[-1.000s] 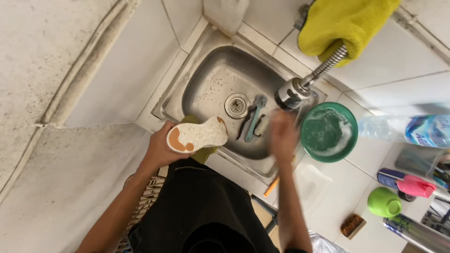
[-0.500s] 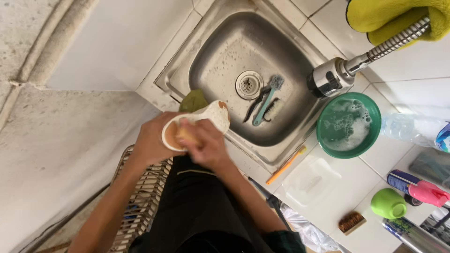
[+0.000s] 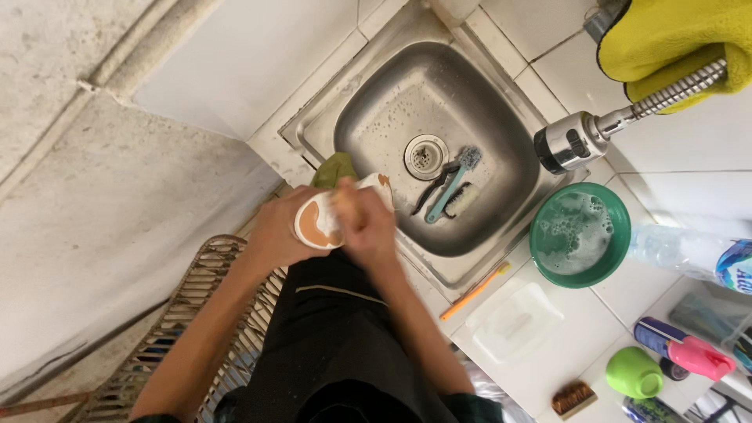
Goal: The person scrubs a white shoe with a brush and sponge over a kitchen sink, rinsing it under running water and repeating the process to clean the sole and upper surfaces.
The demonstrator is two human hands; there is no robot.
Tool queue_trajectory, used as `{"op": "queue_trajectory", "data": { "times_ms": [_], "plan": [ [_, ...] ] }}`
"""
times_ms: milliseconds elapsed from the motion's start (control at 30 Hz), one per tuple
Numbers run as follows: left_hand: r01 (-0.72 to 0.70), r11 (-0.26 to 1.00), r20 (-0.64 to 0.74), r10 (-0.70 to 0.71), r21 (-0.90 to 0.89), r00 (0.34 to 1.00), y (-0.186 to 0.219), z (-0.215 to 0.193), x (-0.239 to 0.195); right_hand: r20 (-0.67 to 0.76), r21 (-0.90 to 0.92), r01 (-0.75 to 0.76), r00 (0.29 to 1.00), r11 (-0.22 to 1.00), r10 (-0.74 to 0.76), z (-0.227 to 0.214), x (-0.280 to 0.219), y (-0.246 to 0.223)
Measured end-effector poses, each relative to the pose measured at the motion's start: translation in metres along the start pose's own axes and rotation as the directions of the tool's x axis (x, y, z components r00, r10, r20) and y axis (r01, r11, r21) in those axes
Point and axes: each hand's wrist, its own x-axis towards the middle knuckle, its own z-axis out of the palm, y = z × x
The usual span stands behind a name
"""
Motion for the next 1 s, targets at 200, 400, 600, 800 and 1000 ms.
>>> {"op": "queue_trajectory", "data": {
  "times_ms": [200, 400, 600, 800, 1000],
  "plan": [
    [-0.011, 1.000, 0.038, 0.010, 0.025, 0.999, -0.013, -0.005, -0.010, 0.016, -0.106, 0.034, 0.999, 0.994, -0.032, -0.032, 0.006, 0.082],
    [-0.100, 0.952, 0.060, 0.086, 0.289, 0.995, -0.007, -0.007, -0.011, 0.146, 0.142, 0.215, 0.961, 0.966, -0.236, 0.004, -0.022, 0.003],
    [-0.116, 0.963, 0.001, 0.119, 0.243, 0.993, 0.014, -0.011, -0.022, 0.234, -0.011, 0.262, 0.939, 0.965, -0.252, -0.011, -0.014, -0.029],
    [-0.039, 0.969, 0.025, 0.033, 0.243, 0.999, -0.036, 0.007, -0.041, 0.221, -0.117, 0.422, 0.894, 0.899, -0.390, 0.004, 0.000, -0.045],
    [0.092, 0.956, 0.028, -0.104, 0.279, 0.994, 0.000, 0.000, -0.038, 0.308, -0.111, 0.668, 0.727, 0.736, -0.614, 0.008, -0.006, -0.022]
  ]
}}
